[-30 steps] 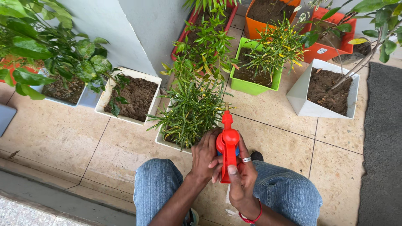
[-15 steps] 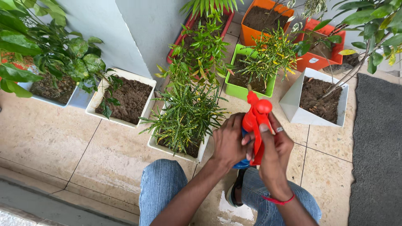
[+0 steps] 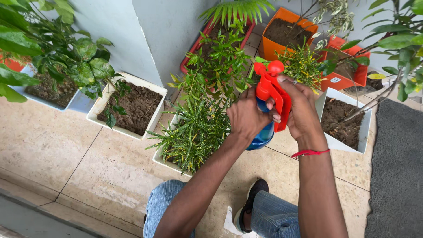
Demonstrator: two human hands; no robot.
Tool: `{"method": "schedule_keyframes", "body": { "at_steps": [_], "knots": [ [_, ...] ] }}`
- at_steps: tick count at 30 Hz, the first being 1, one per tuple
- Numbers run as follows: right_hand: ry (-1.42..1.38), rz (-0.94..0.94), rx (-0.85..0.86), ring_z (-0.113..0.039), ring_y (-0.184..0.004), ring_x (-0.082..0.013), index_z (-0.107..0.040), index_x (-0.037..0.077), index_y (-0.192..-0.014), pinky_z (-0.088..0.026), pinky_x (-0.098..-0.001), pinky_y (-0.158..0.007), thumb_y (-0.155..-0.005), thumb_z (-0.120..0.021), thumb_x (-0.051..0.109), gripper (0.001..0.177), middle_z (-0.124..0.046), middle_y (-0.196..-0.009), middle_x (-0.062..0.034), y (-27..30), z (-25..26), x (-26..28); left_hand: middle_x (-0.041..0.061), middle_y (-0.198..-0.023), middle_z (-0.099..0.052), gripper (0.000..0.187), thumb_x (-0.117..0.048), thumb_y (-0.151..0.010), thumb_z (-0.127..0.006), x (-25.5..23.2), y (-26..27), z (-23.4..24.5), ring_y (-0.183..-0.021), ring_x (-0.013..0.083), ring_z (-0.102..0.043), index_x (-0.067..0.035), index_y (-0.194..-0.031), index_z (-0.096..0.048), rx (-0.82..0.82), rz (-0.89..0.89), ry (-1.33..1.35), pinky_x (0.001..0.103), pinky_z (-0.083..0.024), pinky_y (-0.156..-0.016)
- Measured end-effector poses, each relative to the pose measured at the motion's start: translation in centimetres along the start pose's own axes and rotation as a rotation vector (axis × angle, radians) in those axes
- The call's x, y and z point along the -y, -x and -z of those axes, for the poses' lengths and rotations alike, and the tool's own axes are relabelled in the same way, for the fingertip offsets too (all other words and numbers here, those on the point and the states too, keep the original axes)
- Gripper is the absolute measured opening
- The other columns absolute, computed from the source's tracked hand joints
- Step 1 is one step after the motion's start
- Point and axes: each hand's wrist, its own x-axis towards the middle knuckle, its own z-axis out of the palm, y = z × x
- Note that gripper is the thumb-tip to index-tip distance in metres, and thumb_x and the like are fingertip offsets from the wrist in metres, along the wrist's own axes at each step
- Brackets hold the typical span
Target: The person uses a red and blue spray bottle to water several potted plants arranged on a tiled floor. They move between different pots, spraying water onto the leaves and soil of each plant.
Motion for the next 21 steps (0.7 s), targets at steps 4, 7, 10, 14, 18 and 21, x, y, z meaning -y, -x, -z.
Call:
{"method": "schedule_keyframes", "body": {
  "at_steps": [4,7,10,14,18,21],
  "knots": [
    [-0.075,-0.028,-0.049,-0.055,-0.054,-0.0165,-0.061,0.000,-0.113,-0.038,-0.0282,-0.041,-0.103,-0.058,0.027,0.029,-0.063,-0.075,-0.0128,-1.5,-0.2,-2.7,0.016,-0.096,-0.073,0.064,-0.041,-0.063,-0.091,2.2,0.4,-0.7,-0.074,0.0363,-0.074,-0.006,-0.110,-0.067,0.024,0.063,-0.008,0.047,-0.059,-0.064],
    [-0.056,-0.020,-0.077,-0.055,-0.054,-0.0171,-0.060,0.002,-0.115,-0.037,-0.0284,-0.040,-0.103,-0.057,0.026,0.027,-0.063,-0.074,-0.0125,-2.1,-1.1,-3.1,0.015,-0.094,-0.073,0.075,-0.035,-0.052,-0.093,3.0,-0.3,-0.7,-0.074,0.0334,-0.075,-0.003,-0.114,-0.065,0.037,0.080,0.030,0.045,-0.060,-0.063],
    [-0.033,-0.023,-0.063,-0.056,-0.055,-0.0162,-0.060,0.000,-0.116,-0.037,-0.0277,-0.040,-0.104,-0.058,0.027,0.030,-0.063,-0.075,-0.0116,-2.2,-1.8,-3.0,0.014,-0.095,-0.074,0.064,-0.031,-0.058,-0.092,3.5,-0.3,-0.7,-0.078,0.0342,-0.075,-0.006,-0.111,-0.067,0.036,0.107,0.044,0.045,-0.060,-0.067],
    [-0.031,-0.021,-0.041,-0.058,-0.058,-0.0145,-0.061,-0.002,-0.116,-0.037,-0.0263,-0.040,-0.104,-0.061,0.029,0.033,-0.063,-0.078,-0.0097,-2.7,-2.6,-3.4,0.015,-0.097,-0.074,0.066,-0.031,-0.055,-0.093,4.0,-0.2,-0.5,-0.077,0.0357,-0.074,-0.006,-0.111,-0.068,0.010,0.127,0.046,0.046,-0.060,-0.068],
    [0.008,-0.042,-0.067,-0.056,-0.054,-0.0146,-0.063,-0.003,-0.112,-0.037,-0.0265,-0.039,-0.104,-0.061,0.030,0.034,-0.062,-0.074,-0.0102,-3.0,-3.0,-3.9,0.014,-0.097,-0.075,0.063,-0.032,-0.053,-0.093,4.3,-0.3,-0.3,-0.078,0.0356,-0.075,-0.006,-0.106,-0.069,0.071,0.197,0.026,0.047,-0.060,-0.068],
    [0.015,-0.036,-0.038,-0.051,-0.049,-0.0148,-0.063,-0.001,-0.111,-0.037,-0.0263,-0.039,-0.103,-0.059,0.031,0.034,-0.061,-0.069,-0.0107,-3.2,-3.1,-4.0,0.014,-0.096,-0.075,0.063,-0.031,-0.054,-0.093,4.6,-0.4,-0.2,-0.077,0.0356,-0.075,-0.007,-0.107,-0.069,0.052,0.189,0.024,0.046,-0.060,-0.068]
  ]
}}
